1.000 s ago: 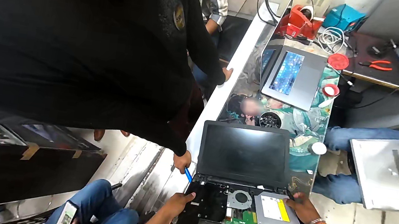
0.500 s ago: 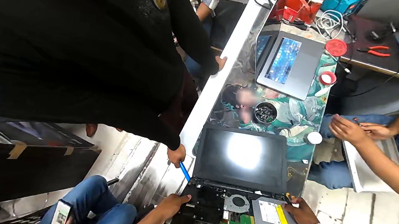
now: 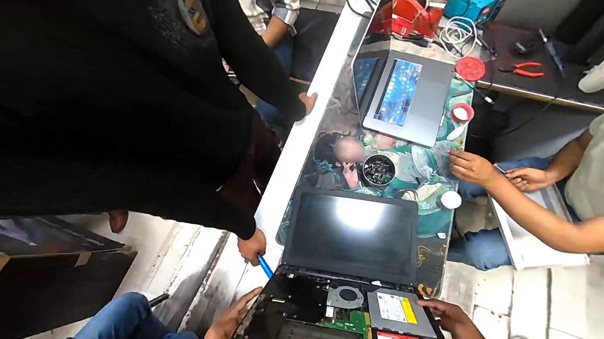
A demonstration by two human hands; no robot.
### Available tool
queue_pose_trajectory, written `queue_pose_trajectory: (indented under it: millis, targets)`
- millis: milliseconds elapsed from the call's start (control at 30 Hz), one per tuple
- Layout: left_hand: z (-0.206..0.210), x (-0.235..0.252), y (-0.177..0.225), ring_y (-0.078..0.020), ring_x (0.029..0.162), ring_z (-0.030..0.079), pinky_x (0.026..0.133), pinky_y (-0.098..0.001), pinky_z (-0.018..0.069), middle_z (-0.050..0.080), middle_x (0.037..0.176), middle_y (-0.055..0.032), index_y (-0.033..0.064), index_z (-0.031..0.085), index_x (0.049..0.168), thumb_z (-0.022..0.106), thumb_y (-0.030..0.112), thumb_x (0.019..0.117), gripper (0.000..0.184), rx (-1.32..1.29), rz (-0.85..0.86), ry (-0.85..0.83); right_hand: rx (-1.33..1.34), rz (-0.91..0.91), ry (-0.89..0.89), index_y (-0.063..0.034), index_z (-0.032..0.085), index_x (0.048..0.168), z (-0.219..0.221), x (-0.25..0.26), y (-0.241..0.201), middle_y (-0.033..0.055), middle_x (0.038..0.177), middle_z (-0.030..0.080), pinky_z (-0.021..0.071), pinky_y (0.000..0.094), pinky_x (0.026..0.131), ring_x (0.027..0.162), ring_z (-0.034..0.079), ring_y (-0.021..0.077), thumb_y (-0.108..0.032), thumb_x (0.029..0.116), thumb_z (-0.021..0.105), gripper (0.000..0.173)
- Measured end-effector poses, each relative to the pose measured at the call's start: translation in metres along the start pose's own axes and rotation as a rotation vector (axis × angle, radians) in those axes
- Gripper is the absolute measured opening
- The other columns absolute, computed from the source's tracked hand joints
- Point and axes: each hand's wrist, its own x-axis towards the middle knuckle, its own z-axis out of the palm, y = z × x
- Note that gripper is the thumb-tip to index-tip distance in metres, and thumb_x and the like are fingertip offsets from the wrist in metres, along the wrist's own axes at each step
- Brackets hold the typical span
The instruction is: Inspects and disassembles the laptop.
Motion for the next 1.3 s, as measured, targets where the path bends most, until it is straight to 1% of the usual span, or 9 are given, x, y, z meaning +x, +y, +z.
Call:
queue_pose_trajectory:
  millis: [133,200,267,433,567,667,833,1100,1300]
  targets:
    - [-0.004,0.013,-0.020,-0.0163,0.119,0.063,0.105,-0.0335,0.0521,0.065,0.130,-0.0154,-0.0070,0.056,0.136,0.067,0.017,0.0908,0.052,0.517,0.355,0.089,-0.497,-0.335,0.218,-0.0170,0.080,0.114,0.009,-0.001,-0.001,0.0191,0.118,0.066,0.0505,0.0557,0.096,0.113,0.061,0.0375,-0.007,0.0730,0.071,0.043]
    - [-0.006,0.028,-0.026,-0.0280,0.133,0.052,0.112,-0.0417,0.0440,0.056,0.139,-0.0225,0.0020,0.071,0.123,0.067,0.028,0.0914,0.041,0.648,0.505,0.112,-0.514,-0.474,0.256,-0.0161,0.080,0.110,0.016,0.004,0.003,0.0160,0.127,0.068,0.0473,0.0548,0.108,0.126,0.059,0.0366,0.000,0.0837,0.061,0.037]
    - [-0.008,0.039,-0.032,-0.0304,0.140,0.049,0.118,-0.0453,0.0405,0.057,0.143,-0.0213,0.0033,0.072,0.116,0.067,0.031,0.0945,0.036,0.575,0.603,0.043,-0.439,-0.548,0.227,-0.0099,0.078,0.114,0.022,0.011,0.017,0.0104,0.131,0.070,0.0431,0.0483,0.116,0.133,0.059,0.0293,-0.003,0.0981,0.047,0.036]
    - [-0.008,0.062,-0.032,-0.0233,0.129,0.060,0.114,-0.0414,0.0456,0.069,0.126,-0.0127,0.0027,0.070,0.112,0.065,0.022,0.0969,0.025,0.457,0.722,0.002,-0.376,-0.574,0.284,-0.0058,0.078,0.111,0.024,0.017,0.019,0.0099,0.121,0.075,0.0482,0.0470,0.109,0.119,0.068,0.0264,-0.010,0.0992,0.049,0.031]
    - [0.001,0.075,-0.014,-0.0142,0.112,0.068,0.104,-0.0346,0.0548,0.074,0.113,-0.0077,-0.0012,0.071,0.108,0.067,0.006,0.0902,0.020,0.477,0.662,0.088,-0.345,-0.576,0.335,-0.0069,0.078,0.105,0.019,0.027,0.009,0.0076,0.109,0.077,0.0532,0.0414,0.102,0.108,0.071,0.0199,-0.023,0.0920,0.063,0.025]
    - [0.006,0.084,0.004,-0.0096,0.101,0.071,0.095,-0.0326,0.0587,0.075,0.106,-0.0042,-0.0005,0.071,0.107,0.074,0.011,0.0847,0.025,0.594,0.560,0.161,-0.265,-0.449,0.357,-0.0058,0.078,0.101,0.018,0.033,0.001,0.0058,0.102,0.077,0.0562,0.0380,0.097,0.101,0.072,0.0148,-0.019,0.0859,0.071,0.021]
    - [0.017,0.096,0.039,-0.0281,0.106,0.070,0.097,-0.0471,0.0559,0.071,0.113,-0.0207,-0.0067,0.065,0.123,0.074,0.025,0.0920,0.045,0.793,0.341,0.204,-0.257,-0.319,0.456,0.0019,0.072,0.111,0.017,0.043,-0.014,0.0127,0.103,0.076,0.0572,0.0465,0.095,0.101,0.073,0.0199,-0.039,0.0821,0.076,0.050]
    - [0.019,0.125,0.055,-0.0320,0.109,0.069,0.101,-0.0571,0.0508,0.072,0.113,-0.0191,0.0012,0.062,0.132,0.068,0.032,0.0997,0.045,0.895,0.259,0.223,-0.032,-0.253,0.508,0.0031,0.067,0.115,0.019,0.064,-0.032,0.0089,0.096,0.074,0.0601,0.0346,0.082,0.085,0.072,0.0123,-0.013,0.0820,0.077,0.038]
    - [0.018,0.142,0.059,-0.0326,0.105,0.070,0.097,-0.0569,0.0518,0.072,0.111,-0.0188,0.0034,0.056,0.137,0.063,0.025,0.1030,0.041,0.817,0.197,0.177,-0.060,-0.175,0.483,0.0059,0.066,0.111,0.012,0.073,-0.047,0.0136,0.094,0.072,0.0579,0.0397,0.083,0.086,0.070,0.0177,-0.007,0.0871,0.077,0.030]
